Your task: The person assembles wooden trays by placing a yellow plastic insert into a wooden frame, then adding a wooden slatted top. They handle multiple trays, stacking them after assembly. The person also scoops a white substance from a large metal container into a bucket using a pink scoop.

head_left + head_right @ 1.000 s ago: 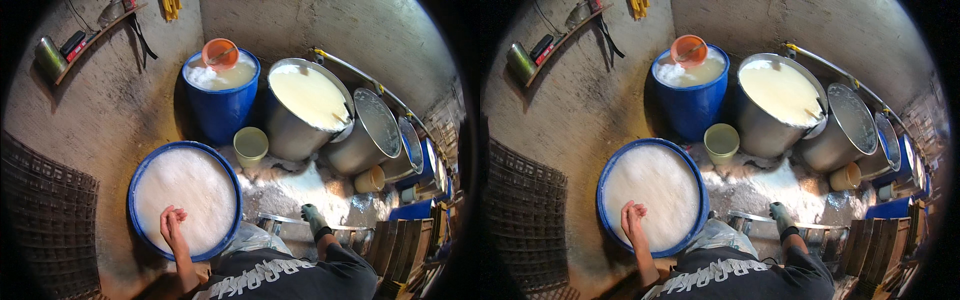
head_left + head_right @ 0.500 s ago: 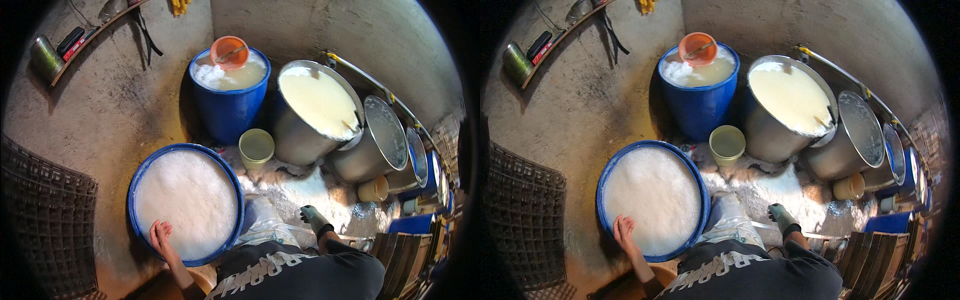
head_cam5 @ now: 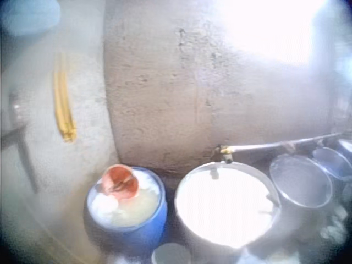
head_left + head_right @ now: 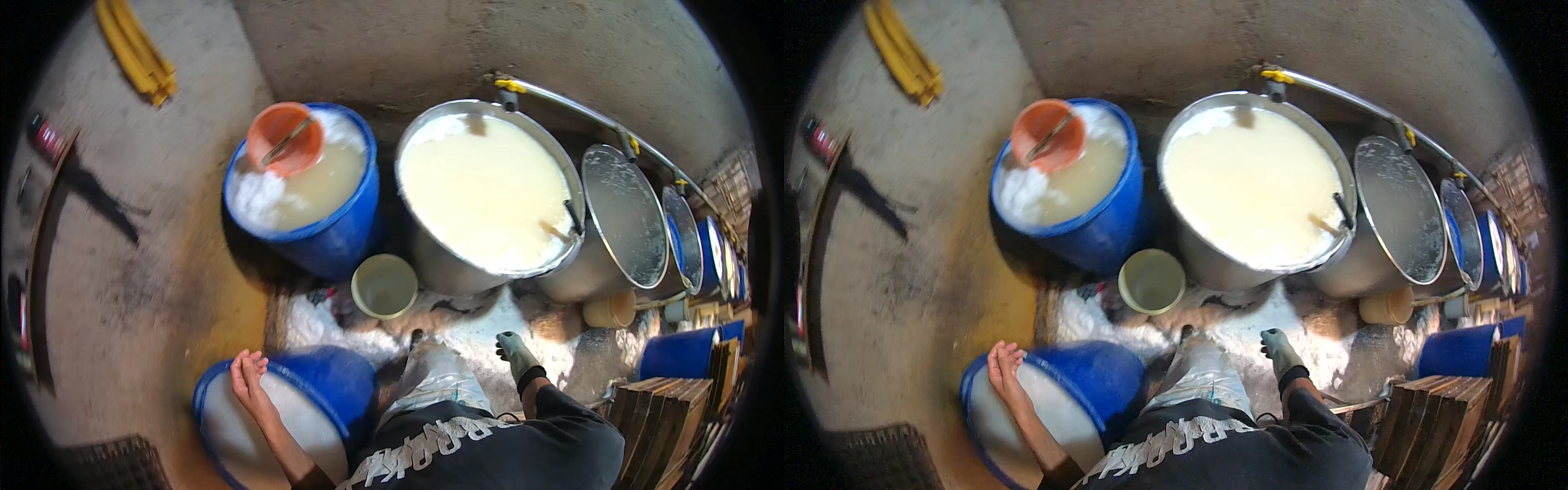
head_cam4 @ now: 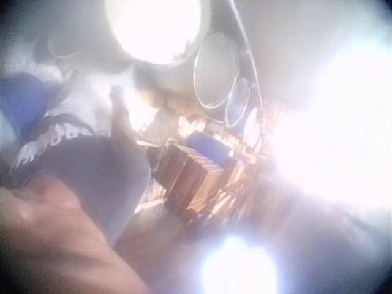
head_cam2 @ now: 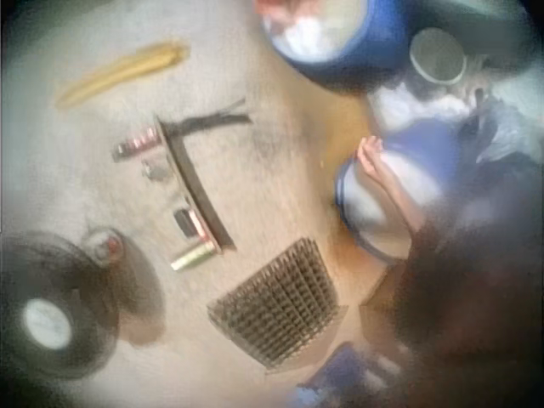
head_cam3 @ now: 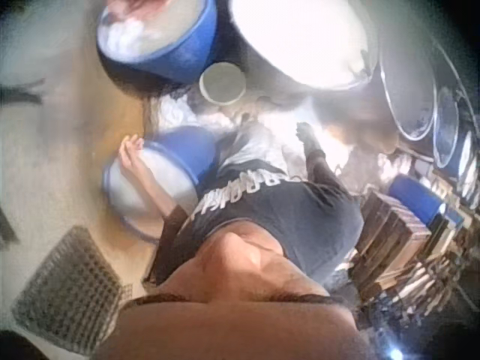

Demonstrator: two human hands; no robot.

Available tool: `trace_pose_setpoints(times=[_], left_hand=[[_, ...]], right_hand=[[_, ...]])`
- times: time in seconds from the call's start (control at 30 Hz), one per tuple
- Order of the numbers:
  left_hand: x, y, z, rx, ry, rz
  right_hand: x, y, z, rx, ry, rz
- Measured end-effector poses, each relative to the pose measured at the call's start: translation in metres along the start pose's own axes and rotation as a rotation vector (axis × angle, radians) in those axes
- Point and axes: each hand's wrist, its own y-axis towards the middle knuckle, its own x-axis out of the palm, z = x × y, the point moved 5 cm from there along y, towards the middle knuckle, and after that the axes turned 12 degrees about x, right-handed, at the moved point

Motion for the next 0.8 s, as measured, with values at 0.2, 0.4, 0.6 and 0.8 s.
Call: trace_pose_setpoints(times=[0.2, 0.4, 0.6, 0.8], left_hand=[[0.149, 0.060, 0.013, 0.036, 0.038, -0.357], [0.239, 0.145, -0.001, 0.083, -0.030, -0.528], [0.331, 0.293, -0.047, 0.292, 0.110, -0.710], [0.380, 0.459, -0.093, 0.621, 0.466, -0.693]], right_hand=[[-0.037, -0.005, -0.092, -0.091, -0.007, -0.068], [-0.083, 0.033, -0.101, 0.006, 0.146, 0.086], [-0.088, 0.005, -0.058, 0.149, 0.212, 0.157], [-0.057, -0.014, -0.084, -0.009, 0.414, 0.174]])
